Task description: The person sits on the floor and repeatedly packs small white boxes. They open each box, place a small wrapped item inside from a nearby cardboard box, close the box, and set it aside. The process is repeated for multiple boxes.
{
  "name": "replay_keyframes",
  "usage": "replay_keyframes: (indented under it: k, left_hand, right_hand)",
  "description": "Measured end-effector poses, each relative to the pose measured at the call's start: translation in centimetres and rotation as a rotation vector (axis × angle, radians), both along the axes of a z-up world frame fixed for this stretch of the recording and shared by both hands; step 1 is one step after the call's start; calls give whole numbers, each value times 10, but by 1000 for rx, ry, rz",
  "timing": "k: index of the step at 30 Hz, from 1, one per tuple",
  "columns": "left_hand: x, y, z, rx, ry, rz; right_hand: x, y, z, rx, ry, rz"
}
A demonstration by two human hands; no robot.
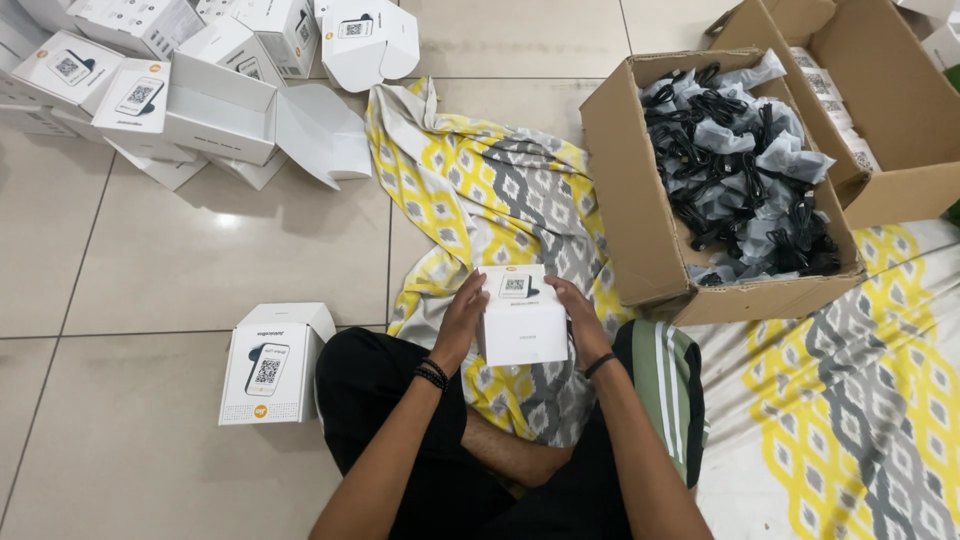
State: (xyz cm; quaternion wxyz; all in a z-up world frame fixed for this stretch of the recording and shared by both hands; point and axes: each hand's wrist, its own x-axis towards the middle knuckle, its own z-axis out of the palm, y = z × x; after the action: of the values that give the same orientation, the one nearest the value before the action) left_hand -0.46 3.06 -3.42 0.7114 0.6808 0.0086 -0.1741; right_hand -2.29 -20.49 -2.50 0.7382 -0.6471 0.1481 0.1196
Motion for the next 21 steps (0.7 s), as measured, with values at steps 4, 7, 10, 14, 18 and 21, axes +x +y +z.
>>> replay_keyframes:
  k: [4,7,10,14,18,21]
  left_hand:
    - [-21,-6,-56,91,-65,14]
    - [-35,-12,-59,163,-41,11]
    - [-41,-11,-18,2,44,21]
    - [-42,-9,52,-232,24,46]
    - [-32,-19,83,-162,72,69]
    - [-26,-26,71,-156,55,122]
  right_hand:
    - [-4,-2,-91,-287,-100,112]
    - [-15,15,-68,-435,93,134]
    - [-27,16,-13,-197,199,96]
    - [-43,13,57,166,50,39]
    - [-34,20,71,148,15,-24]
    - [-29,25,65,175,9,-92]
